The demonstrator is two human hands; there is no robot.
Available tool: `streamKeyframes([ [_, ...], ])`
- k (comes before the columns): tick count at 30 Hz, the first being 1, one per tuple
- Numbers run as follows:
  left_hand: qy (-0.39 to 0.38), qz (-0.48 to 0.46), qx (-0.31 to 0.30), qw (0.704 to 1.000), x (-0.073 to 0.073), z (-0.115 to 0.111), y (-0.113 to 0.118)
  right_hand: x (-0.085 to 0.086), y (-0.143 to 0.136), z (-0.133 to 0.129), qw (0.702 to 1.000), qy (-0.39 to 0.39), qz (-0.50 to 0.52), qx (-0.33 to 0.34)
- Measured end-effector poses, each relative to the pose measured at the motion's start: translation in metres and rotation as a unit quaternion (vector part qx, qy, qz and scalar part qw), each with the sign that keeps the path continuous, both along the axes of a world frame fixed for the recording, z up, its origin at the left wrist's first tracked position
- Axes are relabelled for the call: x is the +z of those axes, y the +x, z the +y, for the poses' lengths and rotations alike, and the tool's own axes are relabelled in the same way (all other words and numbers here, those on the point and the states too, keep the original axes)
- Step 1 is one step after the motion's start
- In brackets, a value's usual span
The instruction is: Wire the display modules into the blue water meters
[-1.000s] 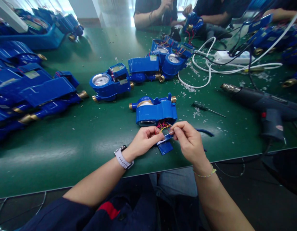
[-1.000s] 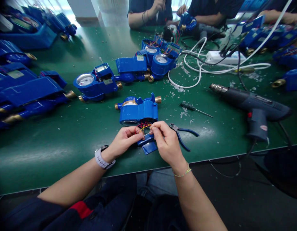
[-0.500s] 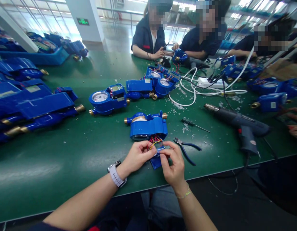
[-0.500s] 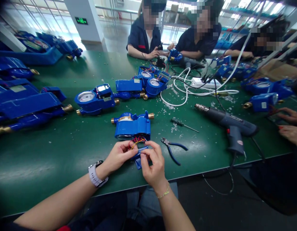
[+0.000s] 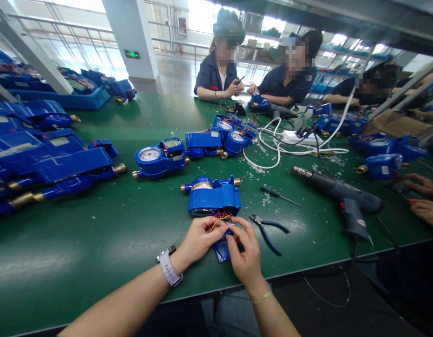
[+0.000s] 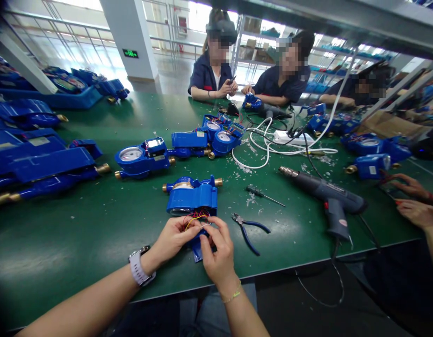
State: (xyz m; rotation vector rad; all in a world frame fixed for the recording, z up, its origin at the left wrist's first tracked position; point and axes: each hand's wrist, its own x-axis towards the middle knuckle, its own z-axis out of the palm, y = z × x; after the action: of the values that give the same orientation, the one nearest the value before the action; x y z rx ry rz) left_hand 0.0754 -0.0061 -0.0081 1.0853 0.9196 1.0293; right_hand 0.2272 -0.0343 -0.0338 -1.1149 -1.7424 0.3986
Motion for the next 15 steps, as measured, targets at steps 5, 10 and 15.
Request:
streamKeyframes([
  [5,0.006,0.037,0.021,0.999,-0.001,0.002,0.003,-0.001,-0.001,0.0,1.0,-0.008,0.014,-0.014],
  [10,0.035,0.063,0.009,0.997,0.001,0.0,0.001,0.001,0.0,0.003,0.998,-0.007,0.05,-0.023],
  [15,0.045,0.057,-0.01,0.997,0.005,-0.001,-0.001,0.008,0.001,0.011,0.999,0.034,0.023,-0.004],
])
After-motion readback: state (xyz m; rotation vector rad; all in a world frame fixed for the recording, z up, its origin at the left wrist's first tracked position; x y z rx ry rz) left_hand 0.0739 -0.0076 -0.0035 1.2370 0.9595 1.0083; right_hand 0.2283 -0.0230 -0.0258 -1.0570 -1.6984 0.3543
